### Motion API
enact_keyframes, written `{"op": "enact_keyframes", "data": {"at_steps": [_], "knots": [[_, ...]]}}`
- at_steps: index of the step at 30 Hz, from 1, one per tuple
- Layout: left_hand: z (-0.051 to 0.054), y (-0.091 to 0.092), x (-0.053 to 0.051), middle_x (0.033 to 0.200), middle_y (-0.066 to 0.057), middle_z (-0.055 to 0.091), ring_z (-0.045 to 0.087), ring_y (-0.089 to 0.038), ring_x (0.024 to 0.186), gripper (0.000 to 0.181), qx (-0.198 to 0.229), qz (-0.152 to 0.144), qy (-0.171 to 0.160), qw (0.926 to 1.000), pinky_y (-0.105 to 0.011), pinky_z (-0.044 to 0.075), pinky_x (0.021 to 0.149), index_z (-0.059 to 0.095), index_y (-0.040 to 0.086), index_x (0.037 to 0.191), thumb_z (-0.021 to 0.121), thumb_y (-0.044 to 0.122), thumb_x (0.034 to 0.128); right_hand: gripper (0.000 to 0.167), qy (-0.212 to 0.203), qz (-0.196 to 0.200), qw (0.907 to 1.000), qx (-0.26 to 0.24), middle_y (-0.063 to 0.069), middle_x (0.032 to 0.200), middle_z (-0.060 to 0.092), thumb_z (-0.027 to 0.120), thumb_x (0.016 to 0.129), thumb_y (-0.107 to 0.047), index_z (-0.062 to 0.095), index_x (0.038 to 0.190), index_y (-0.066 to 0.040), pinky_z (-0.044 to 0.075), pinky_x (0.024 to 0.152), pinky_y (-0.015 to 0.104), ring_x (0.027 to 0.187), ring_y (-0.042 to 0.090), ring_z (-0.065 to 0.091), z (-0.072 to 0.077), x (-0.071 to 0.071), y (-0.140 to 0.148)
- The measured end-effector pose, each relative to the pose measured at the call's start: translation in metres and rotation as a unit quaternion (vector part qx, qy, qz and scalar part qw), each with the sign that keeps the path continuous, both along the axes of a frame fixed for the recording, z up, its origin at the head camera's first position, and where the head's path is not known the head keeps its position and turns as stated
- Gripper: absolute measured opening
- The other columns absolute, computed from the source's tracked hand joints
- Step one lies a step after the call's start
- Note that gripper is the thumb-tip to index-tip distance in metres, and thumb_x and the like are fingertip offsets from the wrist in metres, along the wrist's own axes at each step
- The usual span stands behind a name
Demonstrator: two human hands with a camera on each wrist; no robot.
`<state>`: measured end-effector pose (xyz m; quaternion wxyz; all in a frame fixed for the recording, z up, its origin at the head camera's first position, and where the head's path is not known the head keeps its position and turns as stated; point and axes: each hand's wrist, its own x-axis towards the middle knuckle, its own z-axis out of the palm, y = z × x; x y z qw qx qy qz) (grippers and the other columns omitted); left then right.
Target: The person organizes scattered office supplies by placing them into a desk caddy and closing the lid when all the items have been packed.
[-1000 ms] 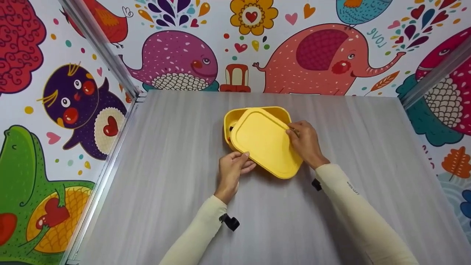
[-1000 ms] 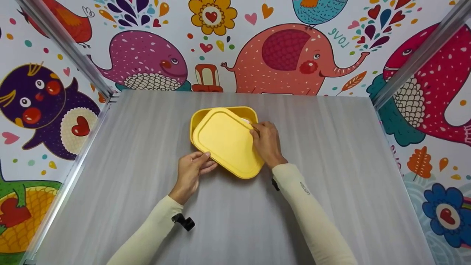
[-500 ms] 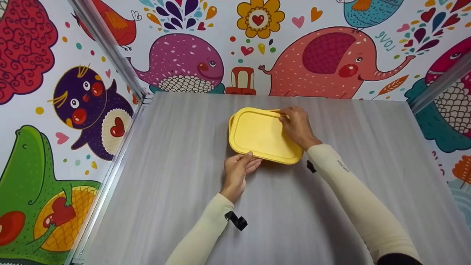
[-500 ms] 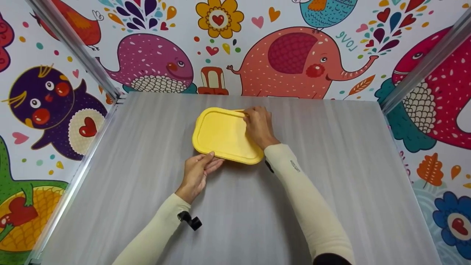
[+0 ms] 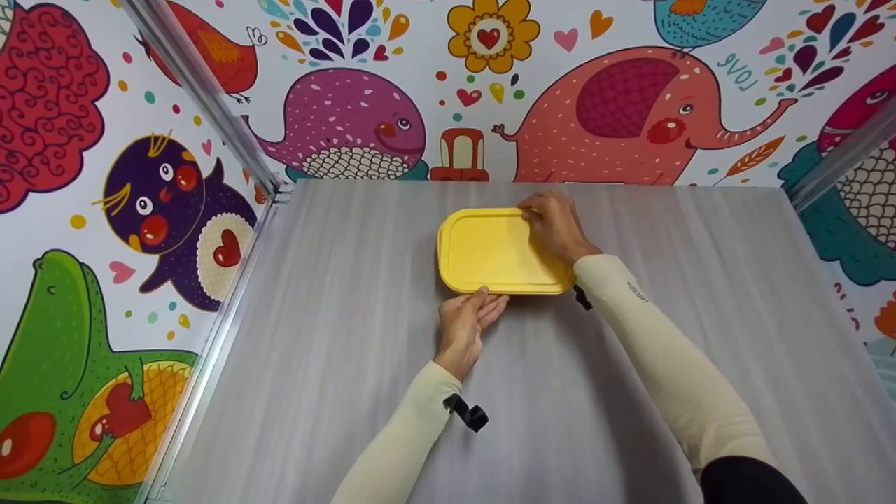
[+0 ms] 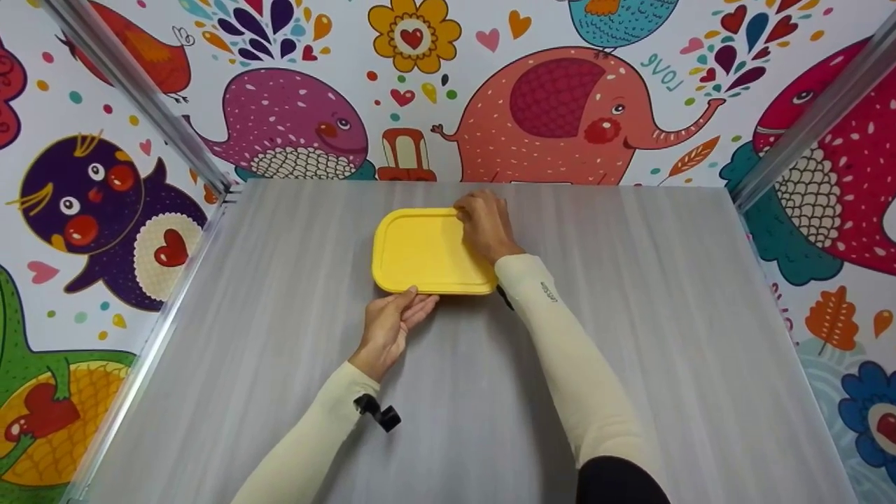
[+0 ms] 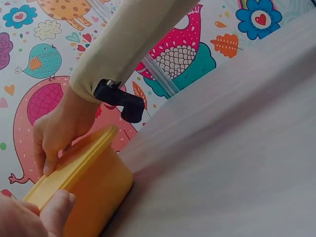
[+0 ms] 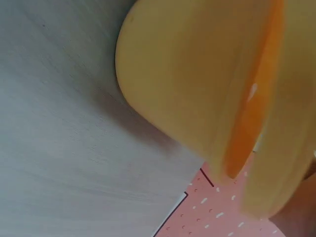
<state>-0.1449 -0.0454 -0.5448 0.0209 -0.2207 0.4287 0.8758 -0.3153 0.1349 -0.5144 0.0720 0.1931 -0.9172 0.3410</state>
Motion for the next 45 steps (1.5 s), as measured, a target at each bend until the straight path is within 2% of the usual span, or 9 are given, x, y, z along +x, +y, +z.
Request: {"op": "enact_keyframes", "data": {"at_steps": [7,20,26,30,35,38,41,43,45], "knots": [[0.002,0.006,-0.006,0.114,-0.043,0.07,0.074,-0.052,0.114,0.022,0.014,0.002,0.005,0.9999,-0.047,0.064,0.095,0.062,-0.024,0.117,0.063,-0.004,0.1086,0.021,-0.009,0.004,0.9999,-0.013,0.018,0.12,0.076,0.069,0.107,0.0,0.082,0.122,0.003,0.053,0.109,0.051,0.117,0.037,0.064,-0.004,-0.007,0.003],[0.0,0.009,-0.009,0.104,-0.035,0.076,0.079,-0.046,0.105,0.014,0.05,0.008,-0.005,0.9987,-0.049,0.063,0.096,0.065,-0.017,0.11,0.063,-0.004,0.1089,0.024,-0.085,-0.012,0.9963,-0.003,0.012,0.124,0.075,0.067,0.109,-0.003,0.082,0.127,-0.003,0.057,0.109,0.046,0.114,0.03,0.067,0.001,-0.015,-0.001],[-0.003,0.008,-0.009,0.098,-0.031,0.078,0.081,-0.042,0.098,0.013,0.053,0.012,-0.008,0.9985,-0.046,0.065,0.092,0.066,-0.017,0.11,0.065,-0.004,0.1077,0.025,-0.095,-0.014,0.9954,-0.001,0.013,0.124,0.076,0.067,0.109,-0.003,0.081,0.129,-0.003,0.058,0.108,0.045,0.112,0.03,0.067,-0.002,-0.018,-0.006],[-0.005,0.007,-0.009,0.095,-0.03,0.078,0.082,-0.04,0.094,0.012,0.053,0.013,-0.007,0.9985,-0.047,0.065,0.091,0.066,-0.016,0.108,0.066,-0.004,0.1066,0.027,-0.124,-0.031,0.9919,-0.004,0.012,0.128,0.077,0.067,0.109,-0.004,0.081,0.132,-0.005,0.057,0.11,0.046,0.116,0.029,0.068,-0.002,-0.018,-0.008],[-0.006,0.004,-0.008,0.097,-0.029,0.078,0.082,-0.037,0.09,0.014,0.039,-0.001,-0.002,0.9992,-0.05,0.065,0.092,0.067,-0.016,0.108,0.067,-0.002,0.1073,0.031,-0.168,-0.044,0.9848,-0.002,0.012,0.14,0.072,0.067,0.111,-0.012,0.077,0.139,-0.006,0.052,0.117,0.048,0.127,0.03,0.065,-0.001,-0.016,-0.008],[-0.006,-0.002,-0.005,0.101,-0.03,0.077,0.082,-0.037,0.091,0.023,0.018,-0.019,0.001,0.9997,-0.049,0.065,0.093,0.063,-0.018,0.115,0.068,0.004,0.1087,0.039,-0.158,-0.034,0.9868,0.003,0.015,0.152,0.063,0.066,0.113,-0.02,0.07,0.147,-0.004,0.044,0.125,0.051,0.141,0.033,0.056,-0.002,-0.013,-0.004],[-0.006,-0.012,0.001,0.11,-0.032,0.075,0.081,-0.04,0.099,0.032,-0.039,-0.048,0.009,0.998,-0.047,0.065,0.095,0.062,-0.018,0.122,0.068,0.012,0.1104,0.046,-0.116,-0.029,0.9928,0.003,0.02,0.161,0.053,0.064,0.114,-0.026,0.063,0.153,-0.001,0.034,0.13,0.055,0.152,0.038,0.044,-0.006,-0.005,0.004],[-0.005,-0.019,0.004,0.116,-0.032,0.074,0.079,-0.041,0.105,0.033,-0.094,-0.065,0.019,0.9933,-0.045,0.065,0.095,0.063,-0.015,0.122,0.068,0.015,0.1108,0.048,-0.085,-0.032,0.9959,-0.004,0.022,0.163,0.049,0.064,0.114,-0.027,0.061,0.153,0.0,0.032,0.13,0.057,0.153,0.041,0.042,-0.009,0.005,0.01],[-0.004,-0.026,0.007,0.118,-0.032,0.074,0.077,-0.04,0.106,0.029,-0.152,-0.077,0.03,0.9849,-0.043,0.065,0.094,0.067,-0.011,0.119,0.069,0.016,0.11,0.049,-0.058,-0.032,0.9978,0.001,0.025,0.162,0.048,0.064,0.114,-0.027,0.061,0.152,0.002,0.03,0.13,0.06,0.152,0.043,0.041,-0.011,0.014,0.016]]}}
